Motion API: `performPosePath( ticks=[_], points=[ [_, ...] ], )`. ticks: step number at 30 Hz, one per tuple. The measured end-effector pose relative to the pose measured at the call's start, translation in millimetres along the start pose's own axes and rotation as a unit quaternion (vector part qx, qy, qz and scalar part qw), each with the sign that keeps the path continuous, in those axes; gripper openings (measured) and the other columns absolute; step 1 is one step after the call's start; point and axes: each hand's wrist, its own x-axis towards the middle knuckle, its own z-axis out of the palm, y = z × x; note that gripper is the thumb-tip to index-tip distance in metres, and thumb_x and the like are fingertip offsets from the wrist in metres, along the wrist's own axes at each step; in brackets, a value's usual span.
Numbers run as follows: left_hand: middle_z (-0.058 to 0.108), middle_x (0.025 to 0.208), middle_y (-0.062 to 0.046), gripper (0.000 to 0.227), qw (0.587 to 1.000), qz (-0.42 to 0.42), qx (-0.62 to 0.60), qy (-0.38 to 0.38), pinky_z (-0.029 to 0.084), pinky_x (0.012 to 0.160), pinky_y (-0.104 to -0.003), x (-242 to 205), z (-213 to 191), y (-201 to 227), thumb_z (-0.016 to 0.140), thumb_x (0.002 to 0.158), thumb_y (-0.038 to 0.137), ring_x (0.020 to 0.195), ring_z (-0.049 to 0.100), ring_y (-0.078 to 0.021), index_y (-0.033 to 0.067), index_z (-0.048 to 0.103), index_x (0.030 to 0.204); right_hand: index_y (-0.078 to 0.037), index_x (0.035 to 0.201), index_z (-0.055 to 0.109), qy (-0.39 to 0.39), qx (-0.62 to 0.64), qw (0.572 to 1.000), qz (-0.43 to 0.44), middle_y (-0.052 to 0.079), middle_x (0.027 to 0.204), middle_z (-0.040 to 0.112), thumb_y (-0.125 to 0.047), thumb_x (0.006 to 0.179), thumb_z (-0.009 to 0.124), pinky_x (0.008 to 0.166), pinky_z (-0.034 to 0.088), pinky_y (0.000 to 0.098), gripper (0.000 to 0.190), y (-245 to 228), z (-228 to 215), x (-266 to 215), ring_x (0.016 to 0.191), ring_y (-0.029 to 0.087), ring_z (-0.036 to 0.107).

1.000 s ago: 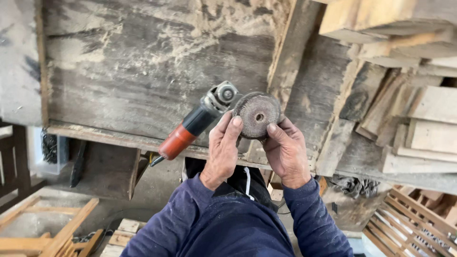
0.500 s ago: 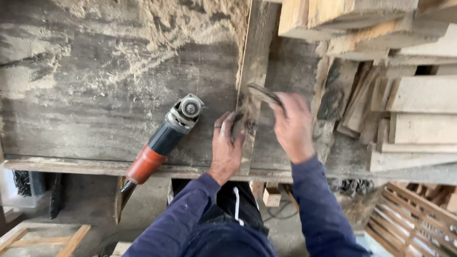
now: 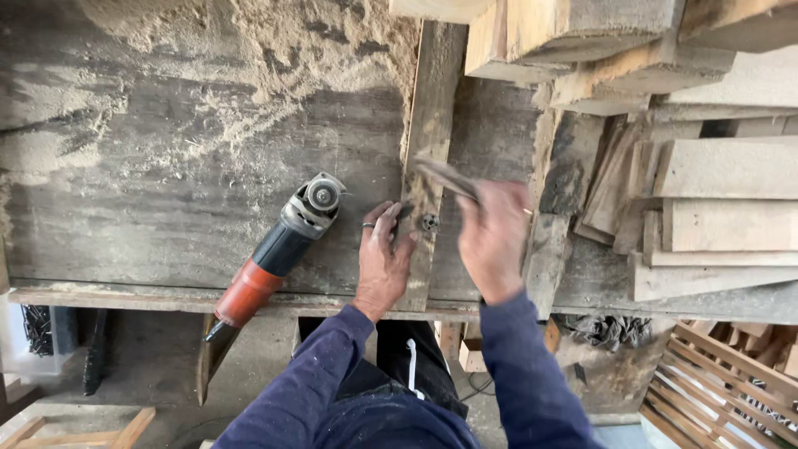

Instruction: The person selects a sanding disc from a bundle, attaches it to an angle grinder, and then sands a wooden plank on a workbench.

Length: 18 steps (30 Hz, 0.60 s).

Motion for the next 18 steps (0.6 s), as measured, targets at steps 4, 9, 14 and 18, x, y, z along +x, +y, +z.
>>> performPosePath(
  ticks=[4, 9, 14, 18],
  points=[
    [0.049, 0.145, -0.022, 0.054, 0.999, 0.049, -0.002, 0.008, 0.049, 0.106, -0.039, 7, -4, 1, 0.070, 0.090, 0.008, 0.127, 0.056, -0.0352, -0.0004, 0.054, 0.140, -0.006, 0.113, 0.067, 0.045, -0.037, 0.997, -0.045, 0.011, 0.097, 0.068, -0.014, 0.105, 0.062, 0.091, 0.047, 0.0439, 0.012, 10, 6, 1, 0.092, 0.028, 0.060],
    [0.051, 0.143, -0.021, 0.054, 1.000, -0.010, -0.027, 0.000, 0.050, 0.102, -0.037, 0, -5, 8, 0.070, 0.088, 0.011, 0.122, 0.060, -0.0319, -0.0029, 0.055, 0.138, -0.007, 0.114, 0.065, -0.009, 0.011, 0.997, 0.071, 0.007, 0.102, 0.068, -0.020, 0.107, 0.063, 0.085, 0.052, 0.0342, 0.015, 29, 24, -11, 0.093, 0.025, 0.063],
    [0.062, 0.139, -0.015, 0.046, 0.983, -0.035, -0.180, -0.010, 0.048, 0.107, -0.034, 13, -19, 29, 0.060, 0.101, 0.019, 0.126, 0.061, -0.0248, -0.0028, 0.055, 0.141, -0.002, 0.132, 0.064, -0.037, 0.225, 0.962, 0.148, 0.012, 0.123, 0.069, -0.016, 0.103, 0.067, 0.103, 0.048, 0.0341, 0.032, 30, 19, -11, 0.115, 0.023, 0.064],
    [0.059, 0.141, -0.018, 0.047, 0.831, -0.099, -0.533, -0.127, 0.049, 0.110, -0.039, -2, -32, 53, 0.054, 0.112, 0.024, 0.124, 0.058, -0.0240, -0.0039, 0.054, 0.150, 0.004, 0.138, 0.058, -0.072, 0.616, 0.723, 0.305, 0.012, 0.129, 0.068, -0.013, 0.101, 0.066, 0.107, 0.047, 0.0373, 0.042, 1, -12, -33, 0.118, 0.021, 0.063]
  ],
)
